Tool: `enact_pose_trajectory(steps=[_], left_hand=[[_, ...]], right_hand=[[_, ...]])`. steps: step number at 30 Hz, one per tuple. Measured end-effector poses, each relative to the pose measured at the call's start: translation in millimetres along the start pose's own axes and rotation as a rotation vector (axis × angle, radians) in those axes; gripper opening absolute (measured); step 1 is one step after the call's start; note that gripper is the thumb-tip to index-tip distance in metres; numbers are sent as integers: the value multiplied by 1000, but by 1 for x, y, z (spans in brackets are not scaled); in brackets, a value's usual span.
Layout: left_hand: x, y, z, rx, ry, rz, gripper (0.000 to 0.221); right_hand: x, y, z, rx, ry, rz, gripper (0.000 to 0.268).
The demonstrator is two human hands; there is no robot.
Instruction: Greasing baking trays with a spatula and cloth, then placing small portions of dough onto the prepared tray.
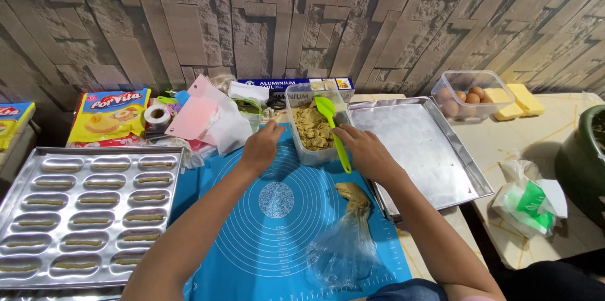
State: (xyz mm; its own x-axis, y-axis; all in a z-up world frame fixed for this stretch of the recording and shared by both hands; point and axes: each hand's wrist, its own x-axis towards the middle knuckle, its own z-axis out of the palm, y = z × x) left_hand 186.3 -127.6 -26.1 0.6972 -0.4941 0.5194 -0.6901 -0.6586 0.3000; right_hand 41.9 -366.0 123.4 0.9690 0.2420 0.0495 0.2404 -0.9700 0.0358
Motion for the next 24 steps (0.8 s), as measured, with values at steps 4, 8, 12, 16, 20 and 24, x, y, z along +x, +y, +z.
enact_pose_trajectory(steps=[4, 8, 12, 16, 20, 24], left_hand=[[-23, -4, -1, 135, -56, 91, 22], [-47, 20, -42, -37, -416, 92, 22], [-69, 39, -63, 96, -500, 347, 18], [-97, 39, -49, 145, -383, 388, 24], [-116, 39, -45, 122, -255, 402, 43], [-131, 39, -49, 118, -285, 370, 56]], right_hand=[[-7, 30, 4, 287, 246, -13, 62], [-13, 96, 6, 469, 514, 295, 32], [-39, 124, -32, 299, 588, 485, 25], [-69, 197, 0, 60, 218, 901, 39], [-82, 200, 0, 86, -193, 1169, 43], [-88, 215, 17, 15, -220, 1177, 41]])
